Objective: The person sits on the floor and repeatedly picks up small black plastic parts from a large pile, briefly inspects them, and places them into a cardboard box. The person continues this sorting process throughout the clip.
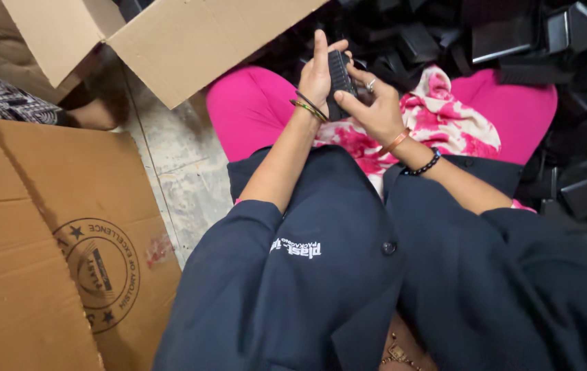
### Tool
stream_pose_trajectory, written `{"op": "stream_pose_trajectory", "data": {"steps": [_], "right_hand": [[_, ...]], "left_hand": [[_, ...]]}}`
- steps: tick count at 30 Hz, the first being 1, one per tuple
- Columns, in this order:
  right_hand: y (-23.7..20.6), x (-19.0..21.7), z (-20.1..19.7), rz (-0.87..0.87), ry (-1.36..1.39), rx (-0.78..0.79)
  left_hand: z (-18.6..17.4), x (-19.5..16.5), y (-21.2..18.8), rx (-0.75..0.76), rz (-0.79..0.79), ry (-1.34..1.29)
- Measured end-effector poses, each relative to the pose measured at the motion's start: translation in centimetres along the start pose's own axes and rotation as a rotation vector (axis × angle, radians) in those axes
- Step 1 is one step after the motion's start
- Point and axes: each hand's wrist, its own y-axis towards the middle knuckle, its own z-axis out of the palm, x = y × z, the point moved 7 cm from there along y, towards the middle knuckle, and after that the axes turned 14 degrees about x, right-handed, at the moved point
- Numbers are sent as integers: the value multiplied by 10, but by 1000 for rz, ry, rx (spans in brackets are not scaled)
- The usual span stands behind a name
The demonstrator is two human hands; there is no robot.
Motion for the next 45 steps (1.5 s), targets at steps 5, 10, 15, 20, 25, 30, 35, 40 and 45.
{"op": "stream_pose_trajectory", "data": {"steps": [5,10,15,20,25,30,35,40,45], "right_hand": [[-2,10,-11,53,79,63],[-3,18,-28,184,90,92],[-9,18,-22,25,35,31],[-17,0,-9,-45,-28,-48],[-11,-12,-10,-9,-439,-88],[4,-23,-15,-15,-461,38],[5,-41,-58,311,-521,133],[-3,-37,-92,135,-113,92],[-17,-57,-97,284,-327,89]], "left_hand": [[18,-13,-11,56,-15,41],[34,-13,-13,134,-103,82],[34,-1,-6,105,-117,-55],[12,21,4,-4,-115,-80],[-23,44,23,-106,-152,-149],[-31,62,35,-150,-222,-227],[-18,41,48,-179,-86,69],[15,11,50,117,101,867],[30,14,39,70,90,1208]]}}
